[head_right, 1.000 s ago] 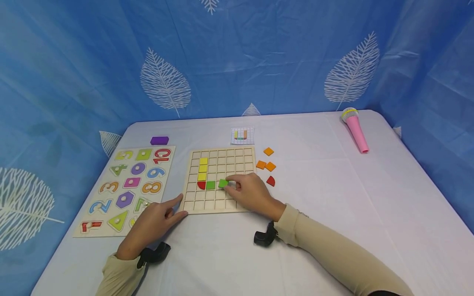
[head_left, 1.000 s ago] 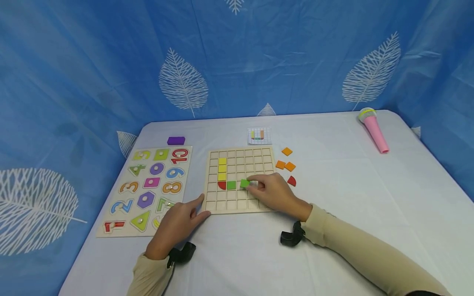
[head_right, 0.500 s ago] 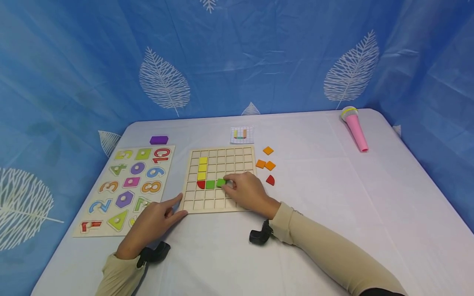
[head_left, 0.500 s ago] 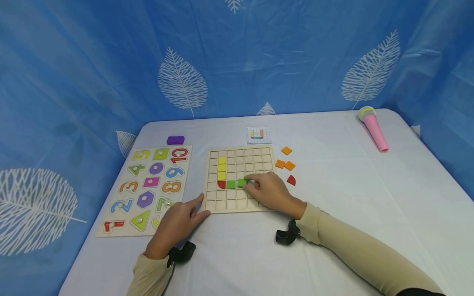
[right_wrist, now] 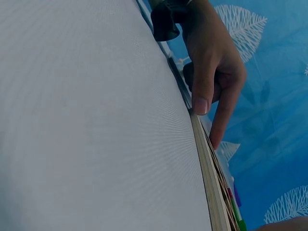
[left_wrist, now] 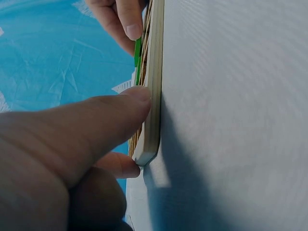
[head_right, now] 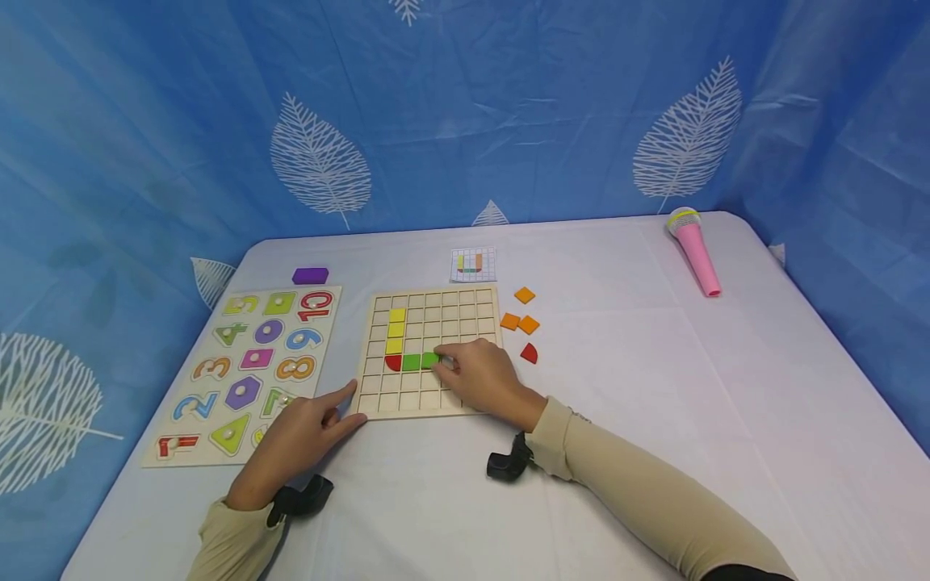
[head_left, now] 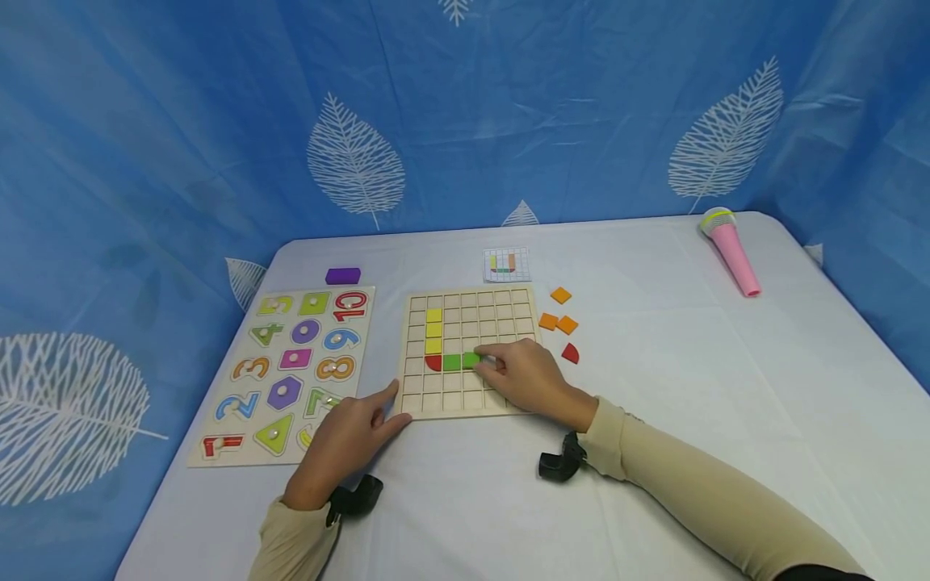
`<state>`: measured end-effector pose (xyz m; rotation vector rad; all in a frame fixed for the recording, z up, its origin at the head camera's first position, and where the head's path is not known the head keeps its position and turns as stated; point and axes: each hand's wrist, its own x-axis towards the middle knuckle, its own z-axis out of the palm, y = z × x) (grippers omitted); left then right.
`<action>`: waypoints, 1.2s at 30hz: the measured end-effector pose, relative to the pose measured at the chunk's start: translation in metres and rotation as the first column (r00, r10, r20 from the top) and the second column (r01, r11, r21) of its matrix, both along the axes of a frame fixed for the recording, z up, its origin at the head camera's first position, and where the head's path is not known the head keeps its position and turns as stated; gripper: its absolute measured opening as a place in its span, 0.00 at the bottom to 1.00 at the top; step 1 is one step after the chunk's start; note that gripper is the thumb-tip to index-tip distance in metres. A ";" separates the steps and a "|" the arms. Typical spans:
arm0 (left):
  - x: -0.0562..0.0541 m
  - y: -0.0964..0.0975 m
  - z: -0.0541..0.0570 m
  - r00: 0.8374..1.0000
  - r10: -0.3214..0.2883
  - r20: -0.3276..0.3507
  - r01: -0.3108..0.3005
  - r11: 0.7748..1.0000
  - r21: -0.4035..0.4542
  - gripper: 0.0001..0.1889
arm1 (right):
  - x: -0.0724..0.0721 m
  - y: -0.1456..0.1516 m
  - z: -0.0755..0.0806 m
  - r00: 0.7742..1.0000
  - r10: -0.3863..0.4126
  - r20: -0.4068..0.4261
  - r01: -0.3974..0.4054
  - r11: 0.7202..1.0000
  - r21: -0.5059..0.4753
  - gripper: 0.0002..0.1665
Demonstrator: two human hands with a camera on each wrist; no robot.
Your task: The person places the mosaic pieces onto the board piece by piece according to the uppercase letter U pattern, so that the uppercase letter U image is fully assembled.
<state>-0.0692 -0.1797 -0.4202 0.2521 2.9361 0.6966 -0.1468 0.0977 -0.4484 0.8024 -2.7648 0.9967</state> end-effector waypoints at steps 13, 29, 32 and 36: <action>0.000 0.000 -0.001 1.000 -0.004 -0.005 0.004 1.000 -0.003 0.33 | 0.002 -0.003 0.001 1.000 -0.018 -0.023 0.020 0.997 0.073 0.23; 0.002 -0.001 -0.003 1.000 -0.009 -0.006 0.009 1.000 0.000 0.33 | 0.003 0.013 -0.007 0.999 0.022 -0.028 -0.025 0.995 -0.095 0.15; 0.002 0.000 -0.003 1.000 -0.011 -0.009 0.011 1.000 -0.001 0.33 | 0.004 0.023 -0.008 0.997 0.035 -0.064 -0.044 0.987 -0.155 0.13; 0.001 -0.001 -0.001 1.000 -0.011 -0.017 0.011 1.000 -0.004 0.33 | 0.005 0.039 -0.008 0.992 0.025 -0.121 -0.049 0.978 -0.204 0.12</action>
